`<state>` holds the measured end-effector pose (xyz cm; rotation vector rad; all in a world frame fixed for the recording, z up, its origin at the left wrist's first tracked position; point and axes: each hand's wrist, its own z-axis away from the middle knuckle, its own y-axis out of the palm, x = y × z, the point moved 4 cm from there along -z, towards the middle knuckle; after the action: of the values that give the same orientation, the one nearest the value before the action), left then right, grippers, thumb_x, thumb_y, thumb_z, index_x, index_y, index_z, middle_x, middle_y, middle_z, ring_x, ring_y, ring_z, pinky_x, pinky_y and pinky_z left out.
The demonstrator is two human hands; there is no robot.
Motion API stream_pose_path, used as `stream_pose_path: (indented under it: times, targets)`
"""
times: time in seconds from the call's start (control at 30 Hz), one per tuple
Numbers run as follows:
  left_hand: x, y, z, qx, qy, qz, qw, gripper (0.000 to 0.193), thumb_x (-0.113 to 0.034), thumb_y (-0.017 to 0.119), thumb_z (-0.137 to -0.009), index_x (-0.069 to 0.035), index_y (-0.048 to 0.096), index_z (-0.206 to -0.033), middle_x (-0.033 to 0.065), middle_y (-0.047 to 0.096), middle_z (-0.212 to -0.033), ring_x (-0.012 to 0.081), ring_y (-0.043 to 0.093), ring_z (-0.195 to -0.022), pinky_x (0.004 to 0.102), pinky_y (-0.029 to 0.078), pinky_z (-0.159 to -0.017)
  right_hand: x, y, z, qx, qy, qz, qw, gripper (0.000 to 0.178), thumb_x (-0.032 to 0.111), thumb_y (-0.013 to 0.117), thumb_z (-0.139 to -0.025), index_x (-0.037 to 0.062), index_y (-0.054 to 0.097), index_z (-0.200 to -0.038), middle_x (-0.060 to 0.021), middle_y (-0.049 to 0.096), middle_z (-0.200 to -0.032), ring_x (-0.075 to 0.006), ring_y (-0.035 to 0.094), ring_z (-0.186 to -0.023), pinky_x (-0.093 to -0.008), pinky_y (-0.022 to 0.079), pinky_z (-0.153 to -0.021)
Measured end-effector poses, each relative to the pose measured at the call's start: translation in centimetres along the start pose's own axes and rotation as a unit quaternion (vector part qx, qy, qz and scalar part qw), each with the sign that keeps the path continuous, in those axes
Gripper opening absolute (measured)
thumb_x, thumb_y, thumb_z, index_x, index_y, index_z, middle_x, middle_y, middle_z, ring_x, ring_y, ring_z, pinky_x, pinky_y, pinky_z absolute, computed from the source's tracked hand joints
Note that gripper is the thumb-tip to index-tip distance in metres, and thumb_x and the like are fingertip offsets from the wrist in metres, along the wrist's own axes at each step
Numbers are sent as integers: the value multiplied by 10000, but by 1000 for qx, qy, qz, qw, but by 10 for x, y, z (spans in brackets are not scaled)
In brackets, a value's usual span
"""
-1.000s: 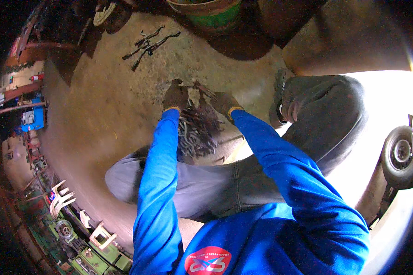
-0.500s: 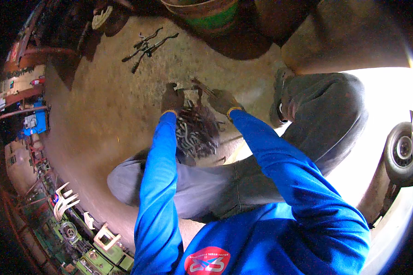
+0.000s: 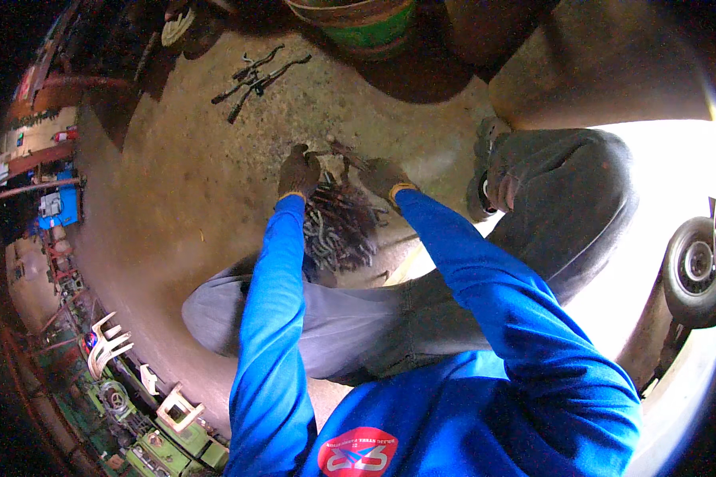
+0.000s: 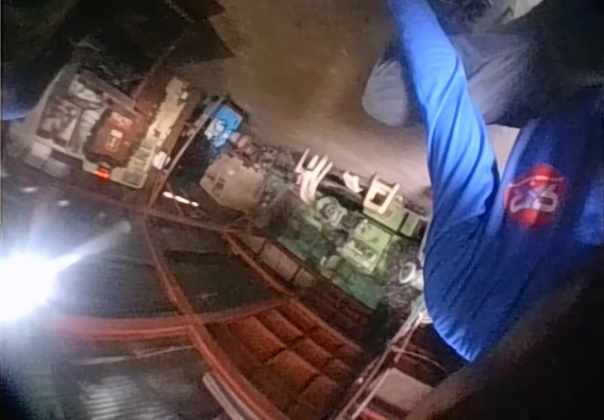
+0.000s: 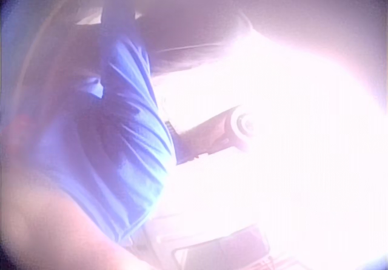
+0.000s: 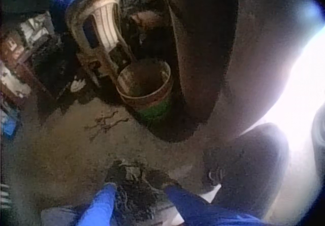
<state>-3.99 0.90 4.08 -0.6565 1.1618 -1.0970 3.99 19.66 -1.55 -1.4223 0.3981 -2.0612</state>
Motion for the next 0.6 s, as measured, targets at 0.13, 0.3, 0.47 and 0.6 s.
stream_pose_path:
  times: [0.13,0.3,0.47,0.6]
  targets:
    - [7,2,3,18,-21,-11,1000,438,-246,522,-879,-30,514,-1260,264,586,-1195,433,567,-1093,488,456,-942,2,-9,5,43,76,-14,996,405,365,563,-854,45,635,-1092,-233,664,-990,-411,631,-933,-482,487,-820]
    - [8,6,-2,27,22,7,999,422,-209,501,-872,-62,521,-1268,240,580,-1227,422,558,-1115,475,444,-964,-9,1,-1,40,45,-53,997,385,372,549,-854,50,656,-1037,-232,665,-988,-430,629,-918,-503,488,-812]
    - [17,6,3,54,20,-40,998,414,-179,506,-862,-77,530,-1262,237,574,-1236,415,552,-1134,468,447,-965,-9,-2,7,23,37,-31,999,373,368,541,-856,55,663,-1018,-231,667,-982,-437,628,-905,-517,486,-805]
    - [9,5,1,40,60,-19,997,420,-158,507,-854,-98,537,-1269,236,581,-1225,409,552,-1140,460,451,-968,-12,0,7,-29,13,-124,992,381,355,555,-849,35,654,-1031,-239,665,-957,-422,637,-890,-498,485,-796]
